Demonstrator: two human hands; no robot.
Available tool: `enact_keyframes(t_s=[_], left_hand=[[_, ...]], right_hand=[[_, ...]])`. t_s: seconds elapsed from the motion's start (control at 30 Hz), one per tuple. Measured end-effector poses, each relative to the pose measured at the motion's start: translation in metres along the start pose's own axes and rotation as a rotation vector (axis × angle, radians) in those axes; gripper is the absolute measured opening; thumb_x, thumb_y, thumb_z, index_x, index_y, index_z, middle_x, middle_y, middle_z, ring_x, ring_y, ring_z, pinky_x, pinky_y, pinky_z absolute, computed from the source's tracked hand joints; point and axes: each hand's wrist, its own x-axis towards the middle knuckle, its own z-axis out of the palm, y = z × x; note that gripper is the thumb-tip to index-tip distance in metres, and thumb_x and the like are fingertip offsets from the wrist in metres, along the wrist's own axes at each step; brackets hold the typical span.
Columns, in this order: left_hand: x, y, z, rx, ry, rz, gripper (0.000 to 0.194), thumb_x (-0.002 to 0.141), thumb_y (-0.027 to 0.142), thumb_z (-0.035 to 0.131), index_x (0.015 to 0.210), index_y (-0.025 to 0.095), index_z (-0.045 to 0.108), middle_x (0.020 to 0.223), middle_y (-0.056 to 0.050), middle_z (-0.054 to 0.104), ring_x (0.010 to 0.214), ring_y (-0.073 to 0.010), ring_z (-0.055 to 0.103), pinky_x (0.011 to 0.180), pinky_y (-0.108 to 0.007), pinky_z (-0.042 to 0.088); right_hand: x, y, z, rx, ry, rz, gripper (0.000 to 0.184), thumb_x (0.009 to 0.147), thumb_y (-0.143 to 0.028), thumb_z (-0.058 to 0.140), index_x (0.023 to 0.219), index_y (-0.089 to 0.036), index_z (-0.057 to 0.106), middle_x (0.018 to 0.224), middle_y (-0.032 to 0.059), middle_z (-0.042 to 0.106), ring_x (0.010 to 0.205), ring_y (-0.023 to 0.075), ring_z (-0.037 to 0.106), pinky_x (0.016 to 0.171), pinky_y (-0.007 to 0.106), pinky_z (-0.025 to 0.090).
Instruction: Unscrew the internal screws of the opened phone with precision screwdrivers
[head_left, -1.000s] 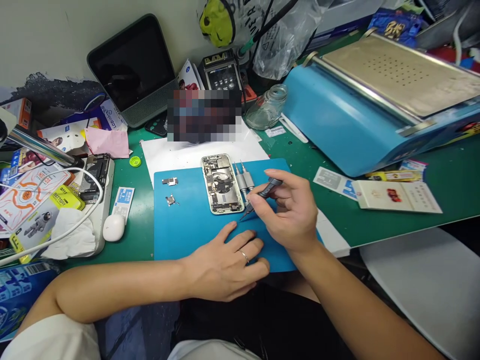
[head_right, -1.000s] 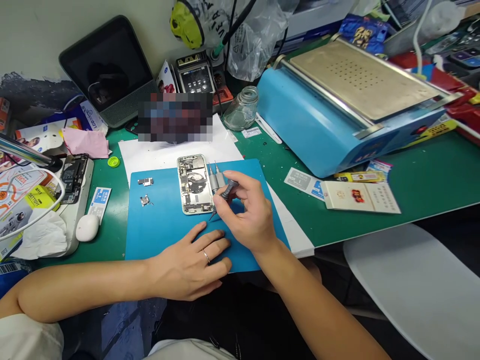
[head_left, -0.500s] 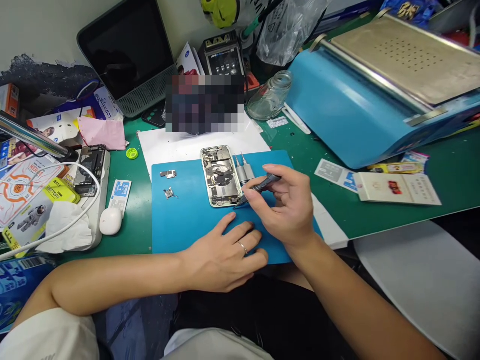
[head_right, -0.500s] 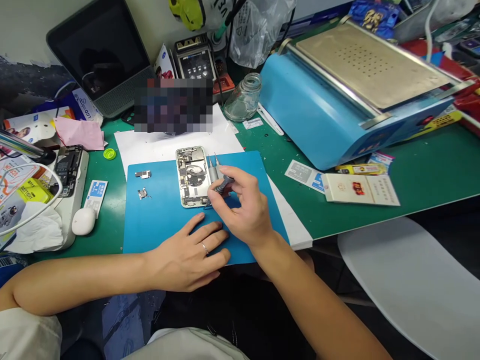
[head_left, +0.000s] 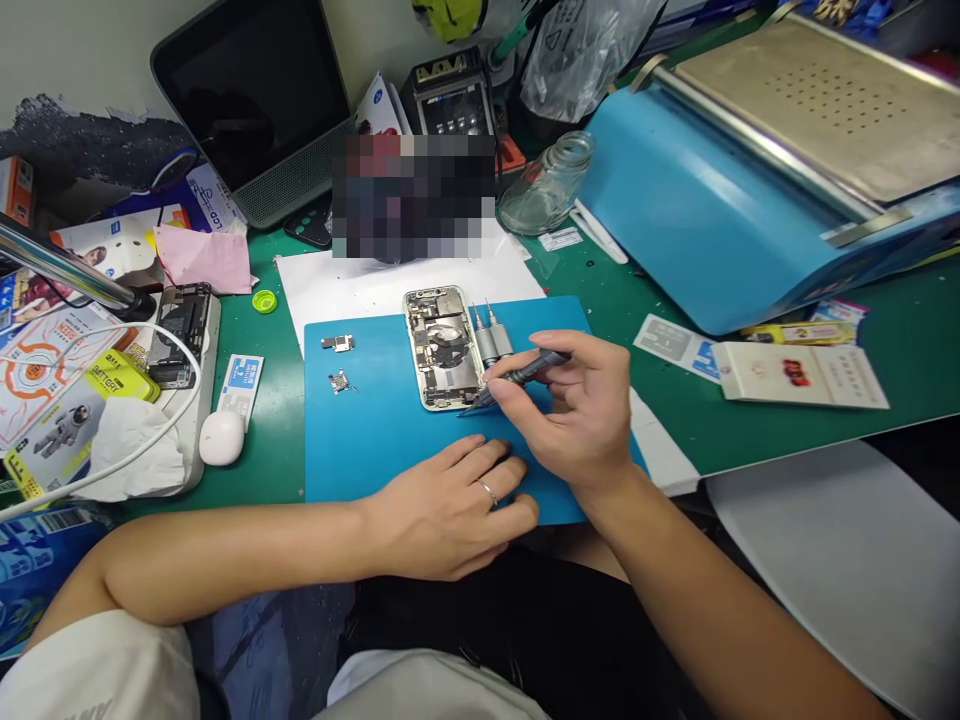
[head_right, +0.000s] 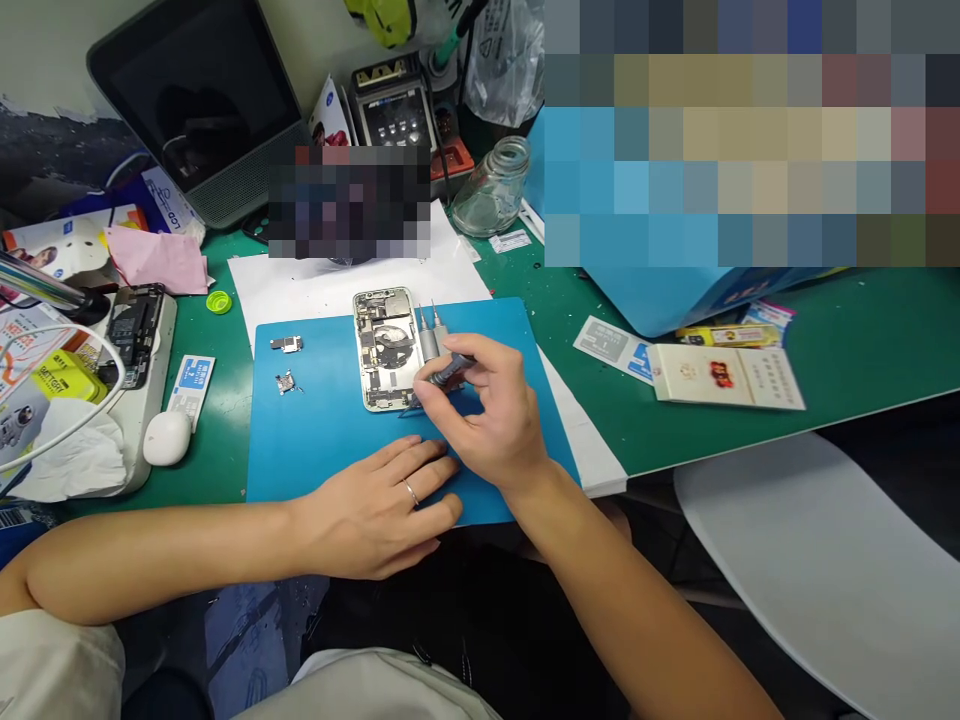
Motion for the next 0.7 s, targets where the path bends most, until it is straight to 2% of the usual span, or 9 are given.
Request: enact_keyframes(t_s=[0.23, 0.43, 0.7], left_hand=[[0.0001, -0.0015, 0.0020, -0.002, 0.011, 0.008, 0.023, 0.101, 0.027, 0.051, 0.115, 0.011, 0.058, 0.130, -0.019, 0.059, 0.128, -0.0355, 0.054, 0.116, -0.046, 0.038], [0.0009, -0.0023, 0.0025, -0.024, 0.021, 0.009, 0.023, 0.101, 0.026, 0.050, 0.114, 0.010, 0.059, 0.127, -0.020, 0.060, 0.127, -0.0353, 0.055, 0.114, -0.046, 0.040], [0.0028, -0.0017, 0.0002, -0.021, 0.013, 0.015, 0.021, 0.099, 0.026, 0.054, 0.113, 0.010, 0.060, 0.124, -0.022, 0.061, 0.128, -0.0332, 0.056, 0.117, -0.049, 0.038]], right_hand=[[-0.0014, -0.0007, -0.0010, -0.005, 0.001, 0.006, 0.053, 0.086, -0.012, 0.073, 0.133, -0.030, 0.054, 0.116, 0.0037, 0.062, 0.083, 0.0151, 0.075, 0.072, 0.027, 0.065], [0.0002, -0.0039, -0.0023, 0.016, -0.052, 0.030, 0.050, 0.088, -0.013, 0.072, 0.132, -0.029, 0.053, 0.098, 0.0008, 0.067, 0.076, 0.0156, 0.073, 0.066, 0.027, 0.064], [0.0002, -0.0044, -0.0032, 0.020, -0.099, 0.042, 0.049, 0.088, -0.013, 0.071, 0.131, -0.028, 0.052, 0.093, -0.0008, 0.068, 0.073, 0.0139, 0.072, 0.065, 0.026, 0.062]])
